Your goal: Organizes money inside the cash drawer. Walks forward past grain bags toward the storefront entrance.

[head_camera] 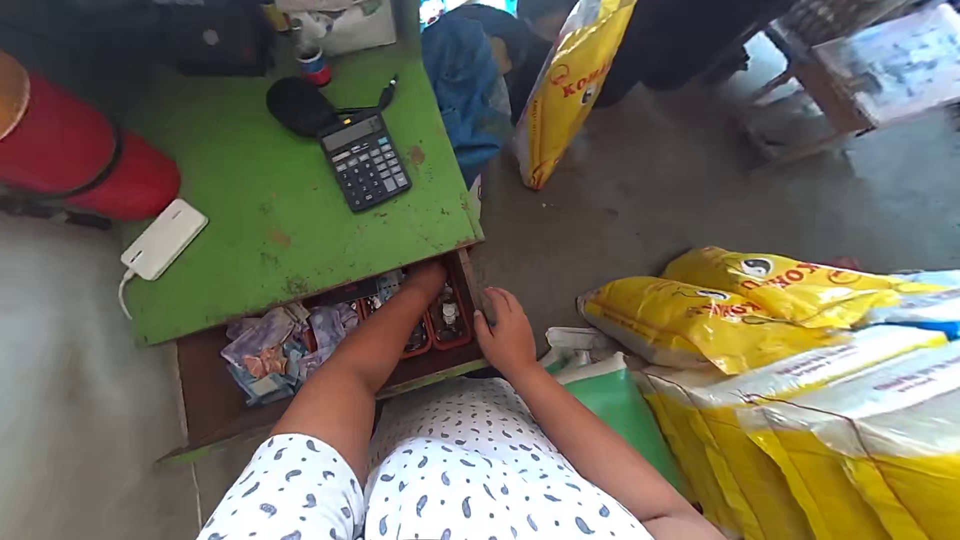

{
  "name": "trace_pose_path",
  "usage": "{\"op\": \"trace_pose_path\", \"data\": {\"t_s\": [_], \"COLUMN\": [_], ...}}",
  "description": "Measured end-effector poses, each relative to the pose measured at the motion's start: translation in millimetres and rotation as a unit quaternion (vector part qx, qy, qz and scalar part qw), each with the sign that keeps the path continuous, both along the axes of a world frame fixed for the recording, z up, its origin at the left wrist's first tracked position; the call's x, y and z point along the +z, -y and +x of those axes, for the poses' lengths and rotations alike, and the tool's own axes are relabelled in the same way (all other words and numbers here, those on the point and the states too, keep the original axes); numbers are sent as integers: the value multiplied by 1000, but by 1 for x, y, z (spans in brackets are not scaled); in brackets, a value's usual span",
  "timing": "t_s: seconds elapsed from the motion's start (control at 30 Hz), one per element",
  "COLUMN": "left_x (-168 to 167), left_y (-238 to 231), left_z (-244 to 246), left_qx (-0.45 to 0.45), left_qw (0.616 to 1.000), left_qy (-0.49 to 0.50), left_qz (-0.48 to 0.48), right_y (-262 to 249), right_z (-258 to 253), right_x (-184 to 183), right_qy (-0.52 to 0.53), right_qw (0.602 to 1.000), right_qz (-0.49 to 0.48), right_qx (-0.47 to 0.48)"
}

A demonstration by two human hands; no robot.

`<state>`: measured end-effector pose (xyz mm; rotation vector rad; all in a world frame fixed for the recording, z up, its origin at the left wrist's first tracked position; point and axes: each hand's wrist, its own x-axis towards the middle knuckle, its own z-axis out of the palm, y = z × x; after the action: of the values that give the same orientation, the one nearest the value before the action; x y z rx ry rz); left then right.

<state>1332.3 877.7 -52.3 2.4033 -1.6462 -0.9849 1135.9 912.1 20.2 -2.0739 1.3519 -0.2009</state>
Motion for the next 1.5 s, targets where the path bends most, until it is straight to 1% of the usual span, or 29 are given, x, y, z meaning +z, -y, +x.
{"op": "trace_pose_path", "data": {"t_s": [0.1,0.17,0.27,0.37,0.43,0.5,0.53,0.57,0.6,0.67,0.7,0.73,0.77,0.8,0.83,0.87,0.93,0.97,1.0,1.03,1.1,1.2,1.27,1.3,1.33,1.4,1.43,1.47,1.5], "left_x": [4,7,9,-1,-8,-4,4,10,16,19,17,14,10,7,4,0,-1,2,4,5,5,17,27,28,29,48,68,87,105], "left_y": [1,4,9,5,-3,-12,-18,-25,-33,-46,-48,-49,-48,-44,-38,-30,-18,-14,-12,-10,-6,4,4,2,0,-5,-10,-19,-32], "left_z": [-2,-3,0,9,19,28,30,31,31,35,36,38,38,38,37,35,34,32,27,21,9,6,9,12,15,20,22,25,28], "left_qx": [-39,-40,-6,-6,-10,38,102,182,251,331,355,373,384,390,386,362,220,125,48,6,9,86,109,98,63,-76,-135,-162,-158], "left_qw": [999,999,1000,1000,999,991,973,935,881,770,725,696,688,697,725,778,926,974,995,1000,1000,995,989,989,992,993,982,966,945], "left_qy": [27,31,1,-12,-42,-129,-207,-305,-402,-544,-587,-610,-612,-597,-562,-502,-290,-177,-84,-28,7,-48,-99,-113,-113,-92,-127,-197,-285], "left_qz": [17,18,-5,-11,-22,-17,-6,-3,-11,-42,-58,-67,-72,-80,-91,-104,-101,-71,-36,-9,1,-12,-10,-5,-2,17,34,37,24], "right_y": [-7,-8,-10,-10,-10,-10,-10,-10,-11,-10,-10,-10,-10,-10,-9,-9,-8,-9,-9,-8,-6,1,6,9,11,19,26,33,39], "right_z": [-4,-6,-7,-7,-8,-9,-10,-11,-12,-12,-11,-11,-11,-11,-11,-12,-16,-18,-21,-23,-29,-37,-41,-41,-39,-32,-28,-24,-20], "right_x": [-12,-18,-23,-24,-25,-26,-27,-27,-27,-27,-27,-27,-27,-27,-27,-28,-31,-32,-31,-30,-26,-25,-28,-30,-33,-38,-40,-41,-42], "right_qy": [64,94,128,148,156,169,179,191,201,215,217,216,215,216,219,224,248,265,278,285,261,159,141,149,165,204,215,217,217], "right_qw": [995,987,978,973,971,969,968,966,964,961,960,959,959,958,957,955,949,945,940,937,931,907,902,905,908,905,903,904,904], "right_qz": [-79,-130,-164,-178,-180,-176,-172,-170,-168,-171,-176,-181,-184,-187,-190,-192,-196,-193,-190,-188,-211,-335,-362,-357,-347,-342,-349,-354,-358], "right_qx": [-13,-15,-14,-12,-12,-21,-26,-32,-35,-37,-35,-34,-32,-30,-28,-24,-1,19,46,78,145,198,186,177,169,149,128,106,87]}}
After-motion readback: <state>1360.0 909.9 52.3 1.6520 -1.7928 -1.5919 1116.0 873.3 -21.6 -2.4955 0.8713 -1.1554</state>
